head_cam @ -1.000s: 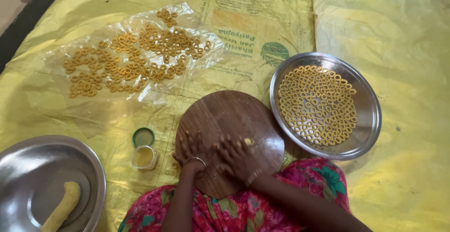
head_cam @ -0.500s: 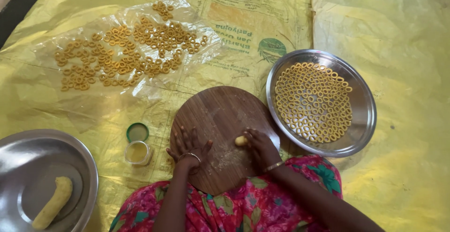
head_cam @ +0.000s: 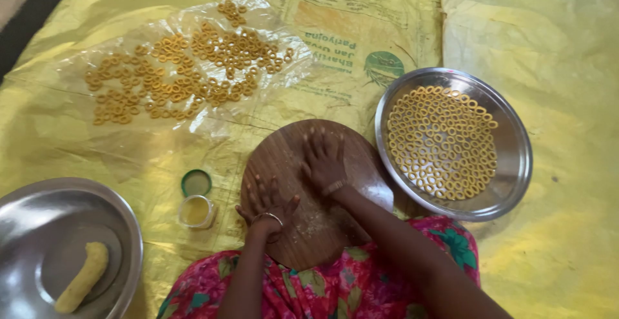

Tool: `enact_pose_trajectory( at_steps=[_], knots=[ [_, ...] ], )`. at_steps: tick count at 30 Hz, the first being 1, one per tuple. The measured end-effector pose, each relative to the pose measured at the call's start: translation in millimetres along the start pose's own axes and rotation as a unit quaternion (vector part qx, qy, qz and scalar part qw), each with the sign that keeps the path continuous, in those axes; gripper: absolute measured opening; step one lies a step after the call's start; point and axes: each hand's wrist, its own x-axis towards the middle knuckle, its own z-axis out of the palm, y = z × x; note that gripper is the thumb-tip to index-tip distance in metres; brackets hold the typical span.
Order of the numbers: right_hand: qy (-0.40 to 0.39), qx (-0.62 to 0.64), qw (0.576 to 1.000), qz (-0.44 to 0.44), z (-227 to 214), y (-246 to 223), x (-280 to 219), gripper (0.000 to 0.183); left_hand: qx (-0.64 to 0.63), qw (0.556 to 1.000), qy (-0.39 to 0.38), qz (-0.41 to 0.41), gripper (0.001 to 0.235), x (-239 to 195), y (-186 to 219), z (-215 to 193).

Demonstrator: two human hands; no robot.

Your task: The person rolls small pieces of dough into thin ropes on a wooden board, then joins the ends to form rings and places them on a metal tray. The person repeats this process with multiple pieces of dough.

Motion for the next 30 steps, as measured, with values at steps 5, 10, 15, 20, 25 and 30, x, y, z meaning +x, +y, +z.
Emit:
enact_pose_trajectory(
  at_steps=[5,10,15,20,25,30],
  knots=[
    [-0.102,0.072,0.982,-0.14,-55.8,18.1,-144.5,0.064,0.004,1.0,-0.018,0.002,0.107,4.3,-1.1,-0.1],
    [-0.116,0.051,0.975,-0.182,-69.7,30.1,-166.0,0.065,-0.002,0.999,-0.037,-0.01,0.107,7.5,-2.4,4.4],
    [0.006,0.02,0.99,-0.142,-10.7,9.4,-24.4,0.067,-0.003,1.0,-0.03,-0.005,0.108,11.1,-3.5,6.9],
    [0.018,0.0,0.999,-0.032,22.0,-13.9,31.6,0.068,0.006,1.0,0.003,0.007,0.104,11.2,-8.6,7.9],
    [-0.021,-0.009,0.996,-0.091,-12.1,-42.3,-90.7,0.065,0.007,1.0,0.004,0.001,0.1,10.7,-4.8,7.0],
    [-0.141,0.145,0.974,-0.106,-46.1,-29.4,-140.2,0.046,-0.007,1.0,-0.002,0.002,0.101,4.1,-2.8,1.8]
  ],
)
